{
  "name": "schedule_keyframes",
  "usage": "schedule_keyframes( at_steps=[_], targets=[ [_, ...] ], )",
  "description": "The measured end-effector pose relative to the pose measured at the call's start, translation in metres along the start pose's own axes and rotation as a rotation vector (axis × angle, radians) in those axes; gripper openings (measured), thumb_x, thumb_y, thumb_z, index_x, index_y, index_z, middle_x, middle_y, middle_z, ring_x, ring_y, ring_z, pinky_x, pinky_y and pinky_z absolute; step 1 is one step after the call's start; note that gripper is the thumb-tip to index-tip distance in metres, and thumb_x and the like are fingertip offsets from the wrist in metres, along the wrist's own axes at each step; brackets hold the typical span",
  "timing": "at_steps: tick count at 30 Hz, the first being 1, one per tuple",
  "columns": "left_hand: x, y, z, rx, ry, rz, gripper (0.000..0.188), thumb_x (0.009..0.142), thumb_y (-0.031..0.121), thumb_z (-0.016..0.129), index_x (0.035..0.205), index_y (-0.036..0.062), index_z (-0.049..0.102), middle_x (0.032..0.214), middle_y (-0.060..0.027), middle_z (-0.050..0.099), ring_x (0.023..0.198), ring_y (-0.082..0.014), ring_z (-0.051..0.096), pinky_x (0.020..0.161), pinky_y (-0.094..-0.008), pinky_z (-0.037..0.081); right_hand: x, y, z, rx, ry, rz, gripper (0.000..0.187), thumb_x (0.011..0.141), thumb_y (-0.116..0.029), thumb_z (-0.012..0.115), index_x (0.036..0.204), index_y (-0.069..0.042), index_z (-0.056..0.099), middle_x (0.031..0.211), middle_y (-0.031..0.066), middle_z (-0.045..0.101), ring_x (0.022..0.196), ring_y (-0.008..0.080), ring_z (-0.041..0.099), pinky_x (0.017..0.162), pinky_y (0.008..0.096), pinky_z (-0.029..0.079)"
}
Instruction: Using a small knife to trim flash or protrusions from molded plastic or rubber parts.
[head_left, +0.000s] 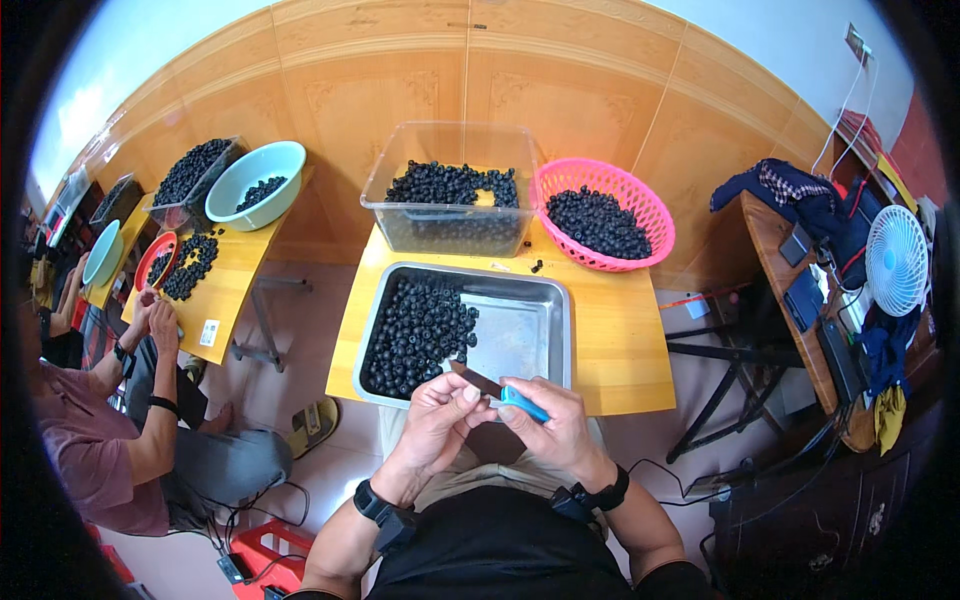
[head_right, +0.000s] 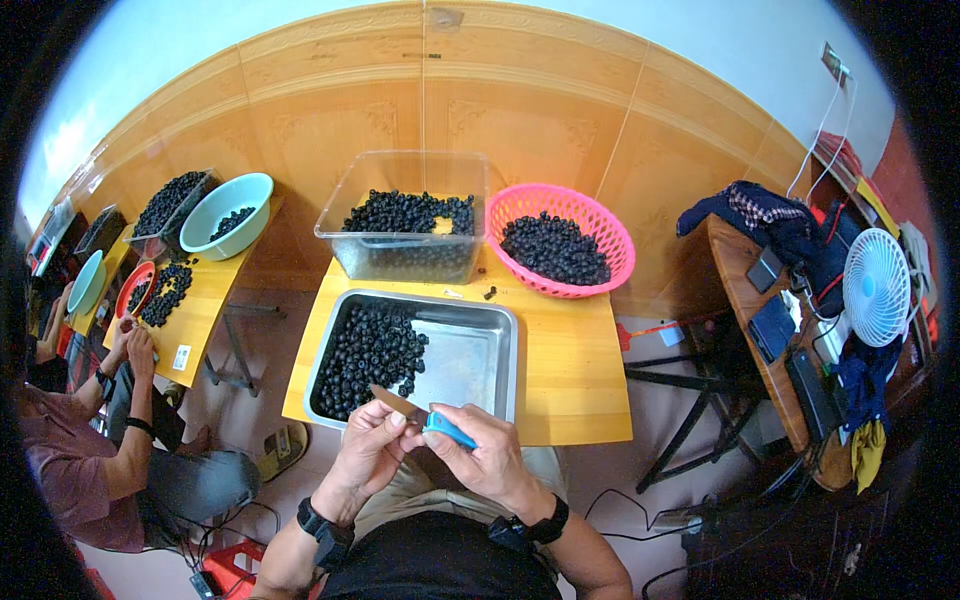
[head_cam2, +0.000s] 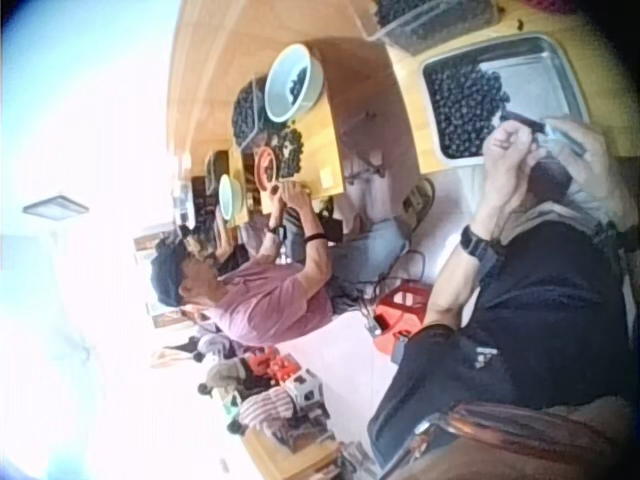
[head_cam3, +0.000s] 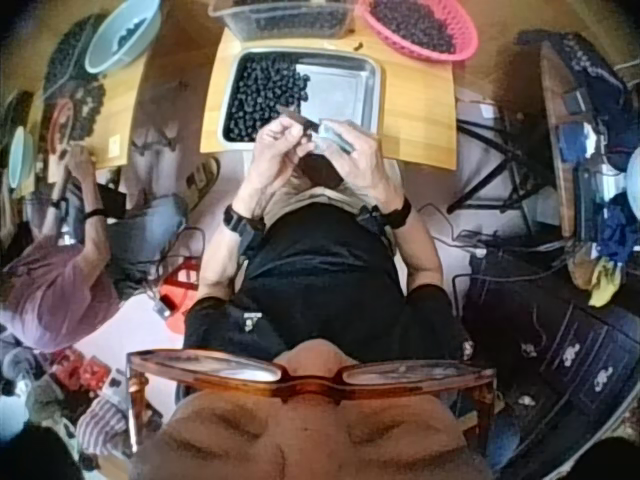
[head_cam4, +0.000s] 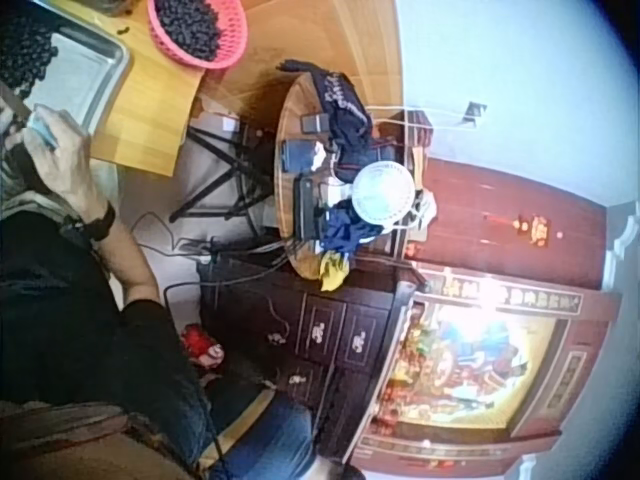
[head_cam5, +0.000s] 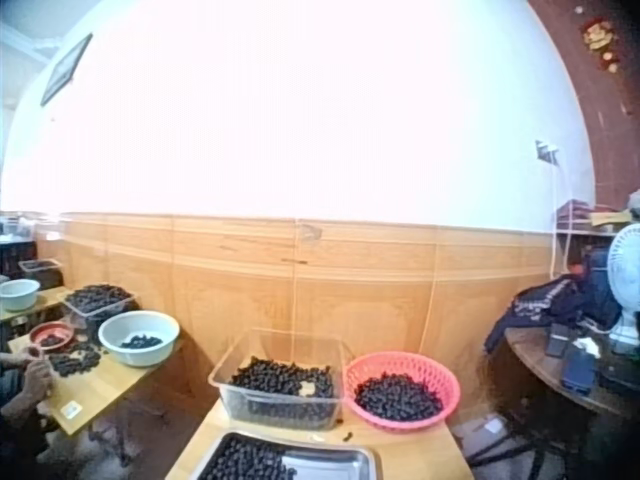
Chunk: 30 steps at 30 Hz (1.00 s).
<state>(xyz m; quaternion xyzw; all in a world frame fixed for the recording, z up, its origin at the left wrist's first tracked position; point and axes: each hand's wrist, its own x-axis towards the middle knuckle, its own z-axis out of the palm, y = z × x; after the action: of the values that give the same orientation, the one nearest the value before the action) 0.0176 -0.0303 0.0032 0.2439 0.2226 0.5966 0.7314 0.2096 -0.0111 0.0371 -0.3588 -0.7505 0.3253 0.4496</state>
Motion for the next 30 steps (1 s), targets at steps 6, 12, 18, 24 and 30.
schedule_keyframes(
  at_steps=[6,12,18,24,30],
  targets=[
    [-0.005,-0.008,-0.006,0.048,0.041,-0.029,0.017,0.097,0.009,0.066,0.113,0.0006,0.067,0.099,-0.0083,0.071,0.085,-0.0161,0.07,0.085,-0.0351,0.062,0.0,-0.004,0.007,-0.016,0.004,-0.069,0.036,0.091,-0.018,0.076,0.12,-0.001,0.067,0.079,0.0127,0.065,0.069,0.022,0.067,0.06,0.0324,0.051],
    [-0.008,-0.009,-0.009,0.085,0.001,-0.119,0.02,0.098,0.008,0.065,0.115,-0.0018,0.066,0.098,-0.0087,0.071,0.088,-0.0173,0.071,0.083,-0.0334,0.063,-0.001,0.009,0.009,0.024,-0.041,-0.128,0.037,0.082,-0.003,0.078,0.118,-0.003,0.068,0.091,0.0146,0.065,0.078,0.0247,0.068,0.065,0.033,0.053],
    [-0.005,-0.003,0.007,0.564,0.057,-0.007,0.021,0.098,0.01,0.067,0.115,-0.0021,0.068,0.094,-0.0043,0.071,0.082,-0.0128,0.068,0.076,-0.0275,0.058,0.019,0.02,-0.013,-0.195,0.187,-0.091,0.029,0.081,-0.002,0.077,0.108,0.0,0.067,0.091,0.0151,0.066,0.079,0.0295,0.068,0.069,0.0353,0.054],
    [0.01,0.016,0.01,1.42,0.123,0.321,0.021,0.087,0.011,0.078,0.104,0.0,0.071,0.088,-0.0088,0.071,0.076,-0.0152,0.068,0.072,-0.0279,0.054,0.105,0.067,-0.071,-0.397,0.489,-0.101,0.03,0.087,-0.013,0.076,0.111,0.003,0.068,0.093,0.0196,0.07,0.084,0.0325,0.07,0.075,0.0392,0.054],
    [0.042,0.02,0.002,1.792,0.044,0.487,0.022,0.083,0.014,0.075,0.103,0.0054,0.071,0.101,-0.0122,0.068,0.096,-0.0316,0.066,0.077,-0.0437,0.055,0.14,0.117,-0.108,-0.53,0.591,-0.087,0.042,0.09,-0.024,0.074,0.121,0.003,0.067,0.097,0.0228,0.072,0.087,0.0323,0.071,0.077,0.0392,0.055]
  ],
)
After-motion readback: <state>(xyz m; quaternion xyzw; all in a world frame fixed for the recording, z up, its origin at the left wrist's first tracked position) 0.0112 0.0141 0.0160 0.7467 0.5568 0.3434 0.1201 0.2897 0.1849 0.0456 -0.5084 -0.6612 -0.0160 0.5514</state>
